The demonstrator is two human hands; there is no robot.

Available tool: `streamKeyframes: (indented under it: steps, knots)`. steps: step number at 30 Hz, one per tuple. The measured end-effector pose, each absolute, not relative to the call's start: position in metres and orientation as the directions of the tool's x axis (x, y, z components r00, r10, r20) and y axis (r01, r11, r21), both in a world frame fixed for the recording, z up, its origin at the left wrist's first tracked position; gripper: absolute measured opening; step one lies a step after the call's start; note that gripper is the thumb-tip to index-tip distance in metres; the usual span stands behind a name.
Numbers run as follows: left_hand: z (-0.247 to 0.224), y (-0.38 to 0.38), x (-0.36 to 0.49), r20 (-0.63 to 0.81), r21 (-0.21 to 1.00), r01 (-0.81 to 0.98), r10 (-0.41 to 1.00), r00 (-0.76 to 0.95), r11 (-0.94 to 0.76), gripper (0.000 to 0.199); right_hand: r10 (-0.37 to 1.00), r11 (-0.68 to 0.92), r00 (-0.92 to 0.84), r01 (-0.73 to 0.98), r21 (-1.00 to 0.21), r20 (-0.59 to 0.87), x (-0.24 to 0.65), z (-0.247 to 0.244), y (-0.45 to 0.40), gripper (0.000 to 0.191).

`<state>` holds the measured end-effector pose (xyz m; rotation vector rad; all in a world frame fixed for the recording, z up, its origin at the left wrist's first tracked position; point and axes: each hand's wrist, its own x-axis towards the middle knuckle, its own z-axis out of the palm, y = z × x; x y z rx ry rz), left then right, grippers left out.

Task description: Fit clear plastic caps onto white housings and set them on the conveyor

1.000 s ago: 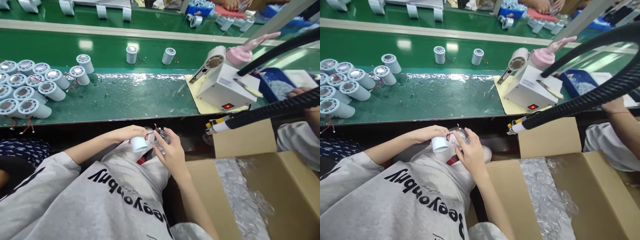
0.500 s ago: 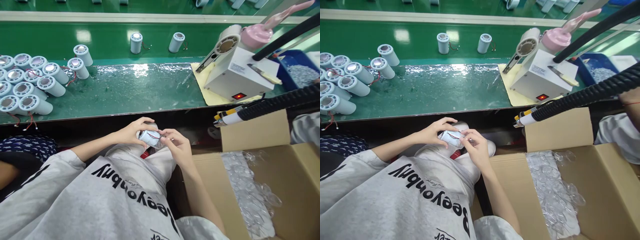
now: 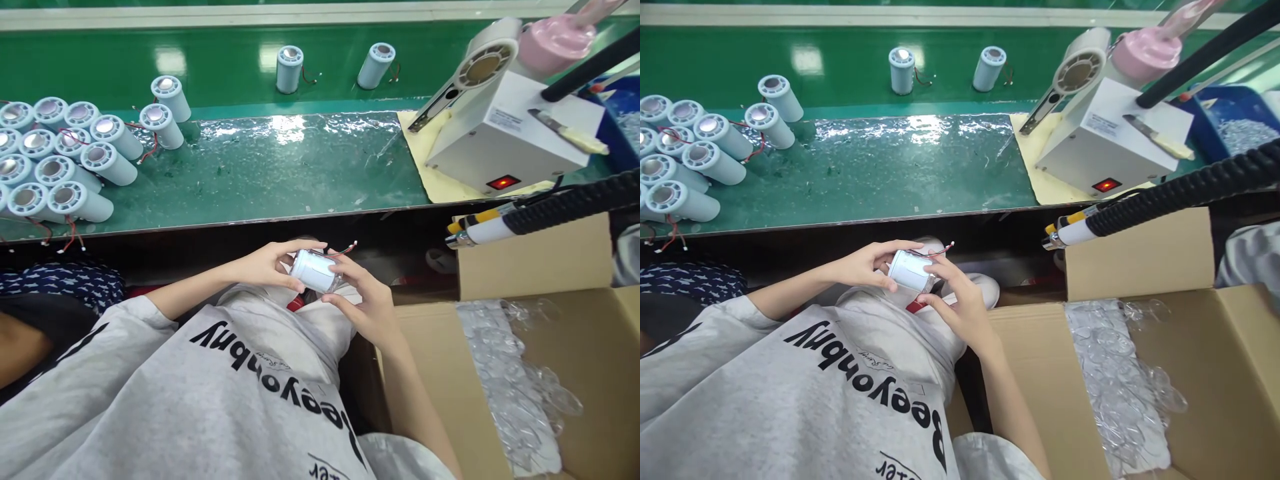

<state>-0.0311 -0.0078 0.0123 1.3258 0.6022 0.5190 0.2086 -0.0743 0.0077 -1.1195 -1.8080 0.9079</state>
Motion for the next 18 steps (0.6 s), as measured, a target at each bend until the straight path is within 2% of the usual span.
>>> streamKeyframes:
  steps: [8, 18]
  knots:
    - [0.017, -0.008, -0.034, -0.005, 0.998, -0.036, 0.633, 0.774, 0.051, 0.074, 0.963, 0.139, -0.251, 0.164, -0.977, 0.095, 0.207, 0.014, -0.075, 0.042]
    - [0.019, -0.008, -0.037, 0.042, 0.998, -0.001, 0.628, 0.777, -0.066, 0.072, 0.964, -0.146, -0.230, -0.026, -0.989, -0.136, 0.201, 0.019, -0.073, 0.046]
